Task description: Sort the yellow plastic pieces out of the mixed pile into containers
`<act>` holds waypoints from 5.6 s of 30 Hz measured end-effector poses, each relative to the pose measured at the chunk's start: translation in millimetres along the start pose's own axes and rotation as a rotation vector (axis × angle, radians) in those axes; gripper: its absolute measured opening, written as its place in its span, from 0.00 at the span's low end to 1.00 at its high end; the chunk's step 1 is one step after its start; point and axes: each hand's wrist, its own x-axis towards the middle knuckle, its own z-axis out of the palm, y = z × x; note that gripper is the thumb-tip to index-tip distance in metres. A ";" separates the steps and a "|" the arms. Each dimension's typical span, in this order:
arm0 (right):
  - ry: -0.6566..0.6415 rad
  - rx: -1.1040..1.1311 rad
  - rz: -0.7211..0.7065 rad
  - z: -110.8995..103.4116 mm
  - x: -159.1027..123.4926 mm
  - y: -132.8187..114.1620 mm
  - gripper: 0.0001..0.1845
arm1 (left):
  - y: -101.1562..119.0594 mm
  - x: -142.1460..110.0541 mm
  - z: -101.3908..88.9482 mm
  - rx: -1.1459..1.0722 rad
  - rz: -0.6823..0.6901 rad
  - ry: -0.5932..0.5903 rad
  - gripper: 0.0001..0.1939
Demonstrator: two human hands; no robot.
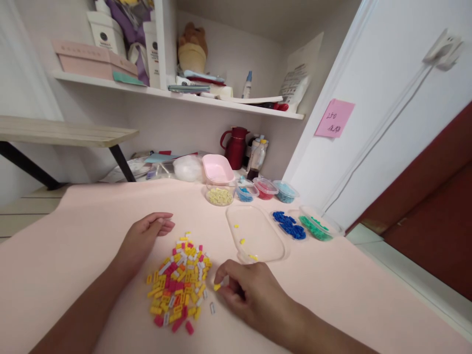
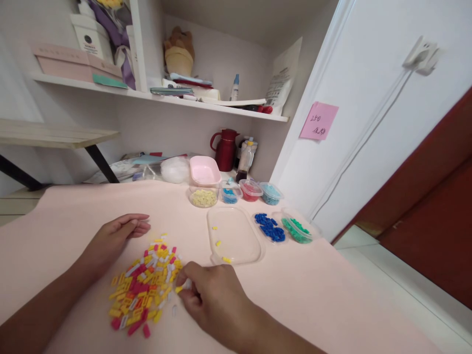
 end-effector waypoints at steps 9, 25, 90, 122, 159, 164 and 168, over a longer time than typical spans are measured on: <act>0.015 -0.080 -0.030 -6.0 -0.4 2.5 0.11 | -2.8 1.0 -0.3 0.002 0.008 -0.007 0.19; 0.415 -0.485 0.297 -68.9 4.0 33.3 0.16 | -5.0 4.5 -2.3 0.045 -0.041 -0.017 0.20; -0.291 -0.124 -0.164 1.4 -1.3 1.8 0.17 | 36.6 -70.9 -29.3 -0.111 -0.298 0.335 0.12; -0.198 -0.114 -0.011 13.3 -4.9 -21.3 0.10 | 3.6 -86.4 -25.3 0.852 0.009 0.249 0.19; -0.111 -0.253 -0.197 24.3 -4.0 -15.7 0.09 | -2.9 -80.4 -29.1 0.856 0.072 0.220 0.18; -0.047 -0.151 -0.188 17.7 -3.8 -16.4 0.10 | -2.1 -80.2 -30.4 0.866 0.062 0.202 0.18; 0.076 -0.142 -0.099 -4.3 1.2 -8.4 0.12 | -2.4 -79.0 -33.4 0.878 0.092 0.184 0.18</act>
